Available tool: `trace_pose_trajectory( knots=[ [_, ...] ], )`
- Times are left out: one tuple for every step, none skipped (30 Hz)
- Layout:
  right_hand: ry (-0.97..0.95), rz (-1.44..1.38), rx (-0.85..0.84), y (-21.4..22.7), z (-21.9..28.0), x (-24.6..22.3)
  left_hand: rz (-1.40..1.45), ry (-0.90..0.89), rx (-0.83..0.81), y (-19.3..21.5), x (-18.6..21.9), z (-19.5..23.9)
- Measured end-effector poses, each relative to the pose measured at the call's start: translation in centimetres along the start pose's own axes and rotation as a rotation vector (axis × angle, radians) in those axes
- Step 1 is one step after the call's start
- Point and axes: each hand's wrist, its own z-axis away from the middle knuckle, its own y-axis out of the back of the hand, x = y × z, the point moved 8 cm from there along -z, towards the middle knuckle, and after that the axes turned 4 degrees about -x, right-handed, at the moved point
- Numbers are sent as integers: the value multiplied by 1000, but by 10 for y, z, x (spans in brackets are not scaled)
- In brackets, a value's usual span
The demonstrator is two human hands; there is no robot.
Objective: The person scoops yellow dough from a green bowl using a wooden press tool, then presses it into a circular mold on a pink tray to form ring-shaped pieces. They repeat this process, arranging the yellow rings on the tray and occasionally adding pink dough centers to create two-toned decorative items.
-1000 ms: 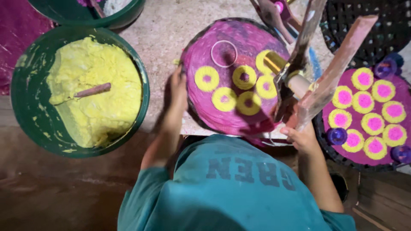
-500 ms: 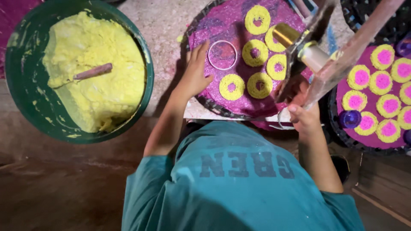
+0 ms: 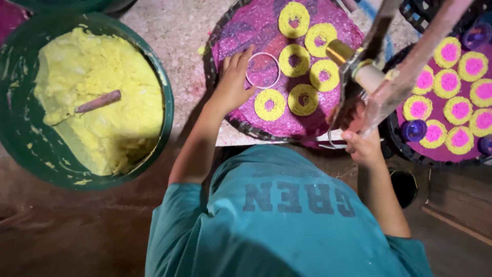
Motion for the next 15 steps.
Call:
trace_pose_trajectory(
  knots=[
    [-27, 29, -20, 0, -2, 0, -10, 18, -16, 2, 1, -4],
    [-57, 58, -43, 0, -5, 1, 70, 46, -18, 5, 1, -7],
    [-87, 86, -66, 1, -9, 1, 151, 75, -21, 9, 1, -14],
    [-150, 12, -179, -5, -15, 6, 231, 101, -19, 15, 1, -22],
    [-215, -63, -291, -10, -20, 10, 876, 57, -31, 16, 7, -34],
    [-283, -140, -402, -16, -22, 14, 1522, 8, -43, 16, 17, -42],
    [-430, -168, -487, -22, -20, 27, 1683, -138, -126, 24, 34, -42],
    [-574, -194, -571, -28, -19, 37, 1835, -296, -209, 34, 50, -40],
    [-719, -220, -655, -33, -15, 45, 1978, -463, -291, 44, 65, -35],
    [-766, -262, -664, -33, -18, 45, 2012, -504, -299, 47, 74, -34],
    [-813, -304, -673, -33, -23, 43, 2045, -546, -306, 50, 80, -34],
    [-858, -345, -685, -34, -30, 39, 2073, -591, -313, 54, 85, -37],
    [-914, -186, -613, -21, -42, 38, 2047, -620, -253, 59, 85, -43],
    [-969, -33, -539, -8, -49, 35, 2022, -637, -190, 61, 82, -47],
    [-989, 161, -547, 5, -64, 25, 2036, -633, -132, 61, 77, -53]
  ],
)
